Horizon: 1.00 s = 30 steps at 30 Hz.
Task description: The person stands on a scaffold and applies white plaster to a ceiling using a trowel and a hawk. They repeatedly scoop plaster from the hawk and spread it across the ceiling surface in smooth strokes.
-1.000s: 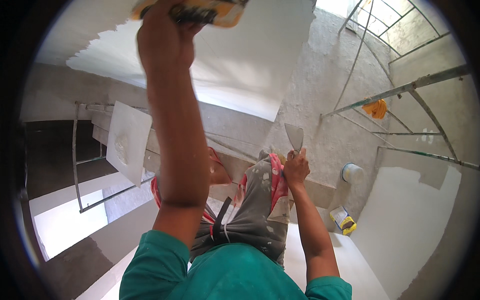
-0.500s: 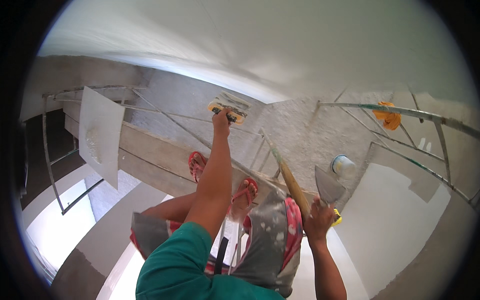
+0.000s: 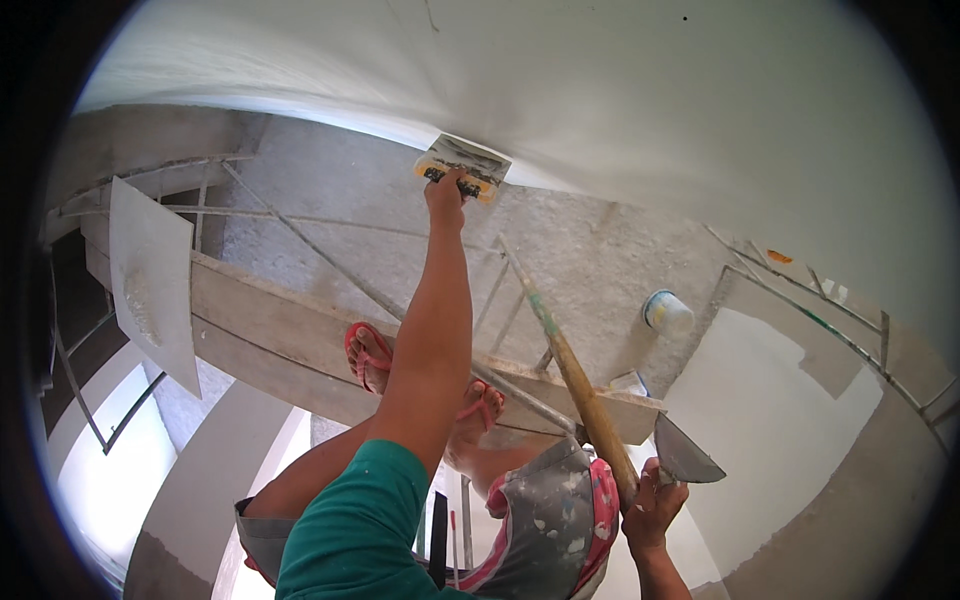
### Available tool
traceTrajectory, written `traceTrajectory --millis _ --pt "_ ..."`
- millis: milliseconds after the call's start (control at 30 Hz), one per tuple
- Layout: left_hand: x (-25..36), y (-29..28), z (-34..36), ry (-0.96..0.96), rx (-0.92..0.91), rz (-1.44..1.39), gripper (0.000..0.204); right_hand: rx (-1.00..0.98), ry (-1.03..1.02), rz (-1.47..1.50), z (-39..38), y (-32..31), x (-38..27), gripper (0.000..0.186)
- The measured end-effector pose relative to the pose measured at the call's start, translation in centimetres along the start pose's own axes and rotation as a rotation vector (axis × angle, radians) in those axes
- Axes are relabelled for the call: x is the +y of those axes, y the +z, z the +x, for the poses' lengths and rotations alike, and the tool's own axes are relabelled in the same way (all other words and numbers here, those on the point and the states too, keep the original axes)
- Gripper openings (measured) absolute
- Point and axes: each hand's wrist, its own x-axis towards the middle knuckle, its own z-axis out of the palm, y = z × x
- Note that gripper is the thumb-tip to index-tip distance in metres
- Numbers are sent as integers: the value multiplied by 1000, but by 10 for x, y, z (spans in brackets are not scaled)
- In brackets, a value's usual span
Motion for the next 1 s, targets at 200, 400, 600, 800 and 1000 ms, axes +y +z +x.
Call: traceTrajectory --millis 200,400,600,800,1000 --pt "19 9 -9 39 -74 -56 19 22 -47 79 -4 -1 6 12" --pt "81 25 -82 129 -87 -73 18 -17 -141 -189 0 -8 17 15" --pt "202 59 -206 259 -153 -155 11 4 -330 -510 -4 -6 36 19" --pt "342 103 -351 421 -213 -116 14 246 -229 -380 -4 3 24 32" --pt "444 132 -472 577 -272 -30 12 170 -138 -239 -7 -5 4 31"
